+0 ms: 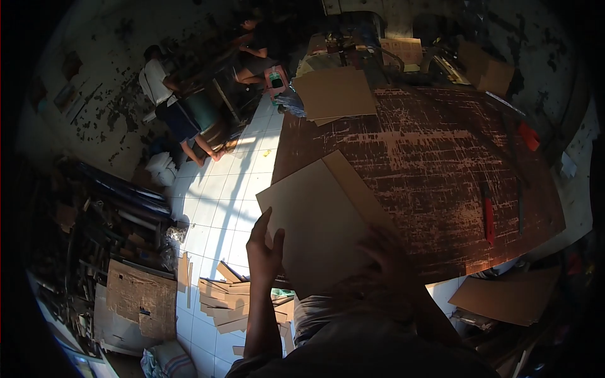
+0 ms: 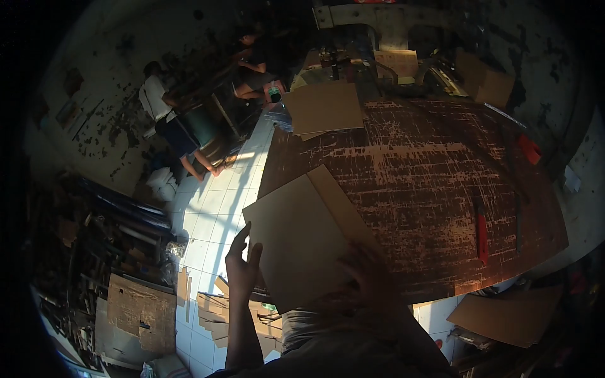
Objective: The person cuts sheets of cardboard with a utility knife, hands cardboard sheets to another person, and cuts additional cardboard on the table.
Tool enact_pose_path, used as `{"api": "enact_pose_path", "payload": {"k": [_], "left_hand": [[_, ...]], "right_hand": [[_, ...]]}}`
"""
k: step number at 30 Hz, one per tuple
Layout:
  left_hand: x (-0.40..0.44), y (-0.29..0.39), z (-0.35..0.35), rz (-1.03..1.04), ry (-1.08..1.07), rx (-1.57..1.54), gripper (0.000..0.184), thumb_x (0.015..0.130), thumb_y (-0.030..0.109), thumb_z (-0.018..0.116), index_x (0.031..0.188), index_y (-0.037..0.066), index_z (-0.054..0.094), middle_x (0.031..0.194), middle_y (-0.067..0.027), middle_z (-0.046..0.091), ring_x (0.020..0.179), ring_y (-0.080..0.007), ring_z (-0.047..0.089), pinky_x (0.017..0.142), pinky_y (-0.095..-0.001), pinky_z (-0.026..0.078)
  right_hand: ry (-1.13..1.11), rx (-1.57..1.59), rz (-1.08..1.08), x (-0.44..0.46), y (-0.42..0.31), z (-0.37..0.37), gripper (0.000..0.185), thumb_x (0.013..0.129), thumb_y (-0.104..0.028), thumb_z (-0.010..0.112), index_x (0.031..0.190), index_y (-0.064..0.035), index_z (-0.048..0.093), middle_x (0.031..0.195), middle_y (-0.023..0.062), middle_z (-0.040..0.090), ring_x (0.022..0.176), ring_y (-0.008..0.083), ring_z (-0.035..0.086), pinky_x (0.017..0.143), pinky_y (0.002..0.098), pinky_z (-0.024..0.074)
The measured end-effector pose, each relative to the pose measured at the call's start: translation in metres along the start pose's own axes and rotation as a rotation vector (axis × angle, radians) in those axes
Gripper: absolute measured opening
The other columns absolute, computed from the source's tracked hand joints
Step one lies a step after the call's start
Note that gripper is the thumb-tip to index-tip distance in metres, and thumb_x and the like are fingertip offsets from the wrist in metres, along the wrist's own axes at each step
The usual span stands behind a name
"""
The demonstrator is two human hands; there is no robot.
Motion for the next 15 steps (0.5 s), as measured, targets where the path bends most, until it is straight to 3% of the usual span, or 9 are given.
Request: {"api": "enact_pose_path", "payload": {"k": [2,4,6,7,8,11,15], "left_hand": [[0.004,-0.050,-0.016,-0.019,0.198,0.182,0.057,0.094,0.014,0.070,0.144,-0.005,0.051,0.135,-0.0312,0.060,0.127,-0.0460,0.057,0.107,-0.0482,0.046],[0.006,-0.084,-0.022,-0.157,0.244,0.248,0.063,0.095,0.022,0.071,0.143,-0.011,0.048,0.132,-0.0347,0.060,0.124,-0.0460,0.060,0.104,-0.0471,0.048],[0.007,-0.114,-0.014,-0.350,0.124,0.129,0.067,0.096,0.027,0.071,0.144,-0.013,0.046,0.123,-0.0328,0.066,0.115,-0.0411,0.067,0.098,-0.0419,0.053],[0.009,-0.122,-0.009,-0.374,0.078,-0.030,0.066,0.098,0.027,0.070,0.144,-0.014,0.045,0.114,-0.0261,0.072,0.105,-0.0296,0.072,0.091,-0.0345,0.055],[0.009,-0.124,-0.007,-0.373,0.084,-0.031,0.066,0.098,0.027,0.070,0.144,-0.014,0.045,0.114,-0.0261,0.072,0.105,-0.0296,0.072,0.091,-0.0345,0.055],[0.011,-0.097,0.011,-0.376,-0.007,-0.279,0.061,0.098,0.022,0.064,0.143,-0.014,0.047,0.102,-0.0156,0.072,0.094,-0.0154,0.064,0.084,-0.0286,0.052],[0.022,-0.094,0.018,-0.296,-0.082,-0.306,0.061,0.098,0.022,0.065,0.145,-0.013,0.046,0.099,-0.0134,0.072,0.090,-0.0137,0.063,0.082,-0.0280,0.051]], "right_hand": [[-0.005,0.009,0.011,0.000,-0.001,-0.002,0.064,0.088,-0.050,0.074,0.139,-0.0137,0.060,0.161,0.0175,0.035,0.150,0.0376,0.031,0.119,0.0543,0.0327],[-0.015,0.059,0.028,0.001,-0.001,-0.003,0.065,0.088,-0.053,0.072,0.138,-0.0140,0.061,0.161,0.0178,0.035,0.150,0.0375,0.030,0.118,0.0547,0.0330],[-0.016,0.028,0.010,0.002,-0.001,-0.002,0.065,0.088,-0.054,0.072,0.138,-0.0138,0.061,0.161,0.0182,0.035,0.150,0.0376,0.030,0.118,0.0550,0.0331],[-0.016,-0.006,-0.001,0.002,-0.001,-0.002,0.066,0.087,-0.054,0.073,0.138,-0.0135,0.061,0.161,0.0186,0.035,0.150,0.0376,0.030,0.117,0.0553,0.0332],[-0.014,-0.008,-0.007,0.002,-0.001,-0.001,0.066,0.087,-0.054,0.073,0.138,-0.0135,0.061,0.161,0.0186,0.035,0.150,0.0376,0.030,0.117,0.0553,0.0332],[0.018,0.039,-0.023,0.003,-0.001,-0.003,0.066,0.087,-0.055,0.072,0.138,-0.0132,0.061,0.160,0.0195,0.035,0.150,0.0381,0.030,0.117,0.0557,0.0334],[-0.001,0.059,-0.001,0.002,-0.003,-0.006,0.064,0.088,-0.053,0.072,0.137,-0.0127,0.061,0.160,0.0204,0.036,0.150,0.0389,0.031,0.117,0.0560,0.0338]]}}
Point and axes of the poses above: each hand's wrist, its own x-axis towards the middle knuckle, its own z-axis out of the palm, y = z × x, the point moved 8 cm from there along x, towards the middle knuckle
